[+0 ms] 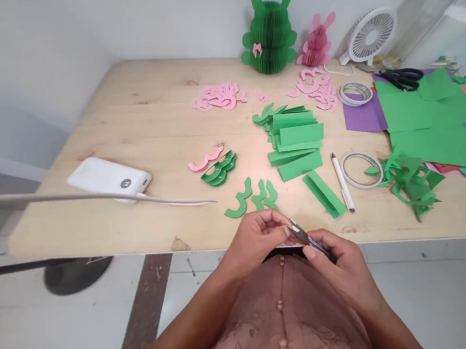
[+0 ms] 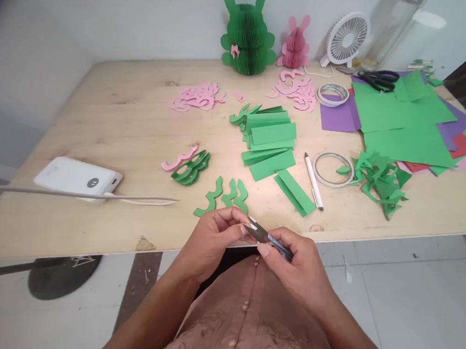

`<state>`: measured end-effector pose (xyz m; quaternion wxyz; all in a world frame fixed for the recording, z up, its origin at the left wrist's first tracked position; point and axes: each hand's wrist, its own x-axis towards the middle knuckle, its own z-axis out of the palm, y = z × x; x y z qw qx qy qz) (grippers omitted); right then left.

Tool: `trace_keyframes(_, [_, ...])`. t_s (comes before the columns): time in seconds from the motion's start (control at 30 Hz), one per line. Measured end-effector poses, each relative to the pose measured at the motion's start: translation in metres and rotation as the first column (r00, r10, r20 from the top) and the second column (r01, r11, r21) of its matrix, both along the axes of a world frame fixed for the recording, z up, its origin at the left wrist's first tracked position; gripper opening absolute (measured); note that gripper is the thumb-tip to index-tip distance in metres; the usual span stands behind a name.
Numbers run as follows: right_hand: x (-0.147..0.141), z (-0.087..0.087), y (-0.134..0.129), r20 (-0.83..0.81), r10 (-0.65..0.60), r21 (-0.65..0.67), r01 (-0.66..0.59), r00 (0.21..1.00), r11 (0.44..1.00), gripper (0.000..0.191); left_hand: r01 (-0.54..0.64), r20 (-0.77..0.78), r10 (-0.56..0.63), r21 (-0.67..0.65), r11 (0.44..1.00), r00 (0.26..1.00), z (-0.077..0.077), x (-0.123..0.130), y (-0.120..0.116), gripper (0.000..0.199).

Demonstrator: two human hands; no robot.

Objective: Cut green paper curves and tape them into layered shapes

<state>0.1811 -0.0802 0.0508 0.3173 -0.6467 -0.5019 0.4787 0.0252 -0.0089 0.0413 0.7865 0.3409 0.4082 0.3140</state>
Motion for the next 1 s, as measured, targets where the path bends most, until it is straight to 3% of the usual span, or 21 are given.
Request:
trace_keyframes(0.23, [0.0007, -0.001, 0.001, 0.041, 0.008, 0.02, -0.009, 0.999, 1.0, 0.025, 0.02, -0.008, -0.019, 0.048, 0.999, 1.0, -0.001, -0.0034, 0.003, 0.01])
trace_keyframes(0.67, [0.0016, -0.001, 0.0001, 0.036, -0.013, 0.022, 0.013, 0.999, 1.0, 0.024, 0.016, 0.001, -0.016, 0.023, 1.0, 1.0, 0.0047, -0.0079, 0.0029, 0.014])
trace_keyframes(0.87, [0.0012, -0.0008, 0.0018, -0.087, -0.028, -0.002, 0.028, 0.996, 1.0, 0.027, 0.013, 0.001, -0.013, 0.006, 1.0, 1.0, 0.0033, -0.008, 0.0024, 0.014])
trace_keyframes(1.0, [0.0018, -0.0049, 0.0005, -0.162, -0.104, -0.034, 0.1, 0.981, 0.994, 0.032, 0.041, 0.015, -0.041, -0.003, 0.999, 0.999, 0.0027, -0.007, 0.0021, 0.015])
